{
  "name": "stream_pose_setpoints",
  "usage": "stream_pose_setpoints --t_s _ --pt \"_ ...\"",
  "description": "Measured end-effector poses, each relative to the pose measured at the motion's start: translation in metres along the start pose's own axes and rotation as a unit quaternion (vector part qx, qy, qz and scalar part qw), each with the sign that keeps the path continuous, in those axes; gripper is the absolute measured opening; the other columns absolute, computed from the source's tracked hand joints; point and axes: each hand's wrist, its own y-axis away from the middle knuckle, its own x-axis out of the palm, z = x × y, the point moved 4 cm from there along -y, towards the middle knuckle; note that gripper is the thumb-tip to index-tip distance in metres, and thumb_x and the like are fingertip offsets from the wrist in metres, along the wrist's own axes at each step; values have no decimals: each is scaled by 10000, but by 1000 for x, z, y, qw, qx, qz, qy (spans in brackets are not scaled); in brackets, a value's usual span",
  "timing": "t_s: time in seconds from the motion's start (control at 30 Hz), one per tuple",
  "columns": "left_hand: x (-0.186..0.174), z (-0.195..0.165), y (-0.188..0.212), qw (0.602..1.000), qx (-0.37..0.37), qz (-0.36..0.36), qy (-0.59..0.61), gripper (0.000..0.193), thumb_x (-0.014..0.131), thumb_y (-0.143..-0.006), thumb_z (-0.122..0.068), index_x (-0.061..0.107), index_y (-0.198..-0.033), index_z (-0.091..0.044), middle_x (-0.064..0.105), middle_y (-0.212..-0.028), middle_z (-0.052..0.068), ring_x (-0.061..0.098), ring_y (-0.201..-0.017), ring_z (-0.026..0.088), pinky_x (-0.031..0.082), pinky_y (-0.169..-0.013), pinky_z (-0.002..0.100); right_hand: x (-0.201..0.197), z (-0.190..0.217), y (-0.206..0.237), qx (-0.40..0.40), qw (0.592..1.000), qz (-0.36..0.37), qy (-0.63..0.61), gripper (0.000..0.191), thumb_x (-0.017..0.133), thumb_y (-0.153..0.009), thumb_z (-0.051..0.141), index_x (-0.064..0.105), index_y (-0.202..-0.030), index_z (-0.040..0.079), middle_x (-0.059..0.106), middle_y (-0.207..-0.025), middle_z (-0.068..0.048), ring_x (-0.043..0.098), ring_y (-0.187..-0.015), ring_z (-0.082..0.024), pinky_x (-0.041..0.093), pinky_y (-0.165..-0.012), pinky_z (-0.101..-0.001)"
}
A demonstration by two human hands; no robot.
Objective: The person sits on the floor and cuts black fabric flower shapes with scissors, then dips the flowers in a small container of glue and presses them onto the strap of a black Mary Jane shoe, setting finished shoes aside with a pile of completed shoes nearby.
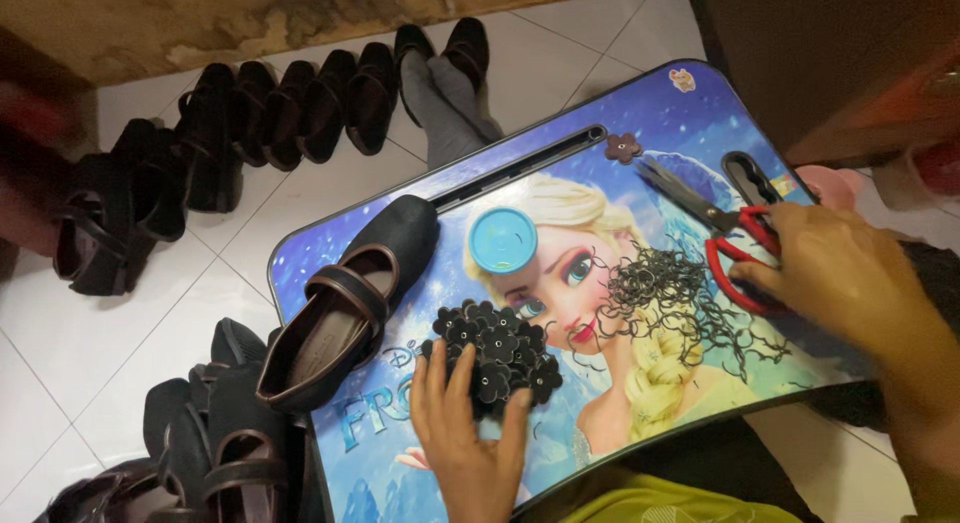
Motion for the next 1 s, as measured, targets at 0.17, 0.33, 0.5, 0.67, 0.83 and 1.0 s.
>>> stream_pose_setpoints --t_s 0.17,0.33,0.5,0.67,0.83,1.0 --pt "11 -3 -6 998 -10 66 -10 969 904 -675 -400 455 -1453 -38 344 -1569 276 206 -1489 505 170 -1172 607 -16 71 40 -270 930 -133 -211 436 773 -787 378 699 -1092 75 718 -977 -128 686 -972 -323 552 -835 -442" --pt "14 -1 -6 994 -21 103 -24 1011 888 -702 -390 381 -1502 -35 304 -1593 278 185 -1493 513 142 -1184 619 9 150 58 -496 826 -142 -225 496 700 -872 259 615 -1290 5 617 -1350 -211 567 -1270 -391 448 -1045 -447" --pt "13 0 -4 995 -17 97 -28 1007 883 -712 -384 376 -1507 -30 321 -1584 273 213 -1485 510 149 -1188 613 30 130 85 -471 846 -163 -188 557 694 -838 243 584 -1334 16 614 -1347 -201 559 -1275 -375 411 -1080 -481" --pt "15 1 -4 996 -17 86 -21 941 853 -774 -342 373 -1515 -18 338 -1590 271 232 -1499 502 157 -1206 605 24 73 94 -361 905 -175 -142 563 715 -840 260 573 -1314 -8 616 -1311 -178 557 -1285 -363 420 -1083 -484" --pt "13 5 -4 997 -29 76 -10 967 845 -768 -323 340 -1524 5 328 -1594 277 224 -1506 490 142 -1208 596 30 98 120 -417 862 -158 -241 660 716 -851 365 525 -1374 10 529 -1436 -195 473 -1374 -368 339 -1146 -520" --pt "1 14 -4 998 -24 50 -15 1065 834 -728 -411 304 -1552 7 270 -1619 309 193 -1523 495 149 -1209 597 54 126 122 -472 854 -70 -205 754 665 -878 423 451 -1468 4 414 -1558 -196 367 -1431 -341 255 -1136 -531"
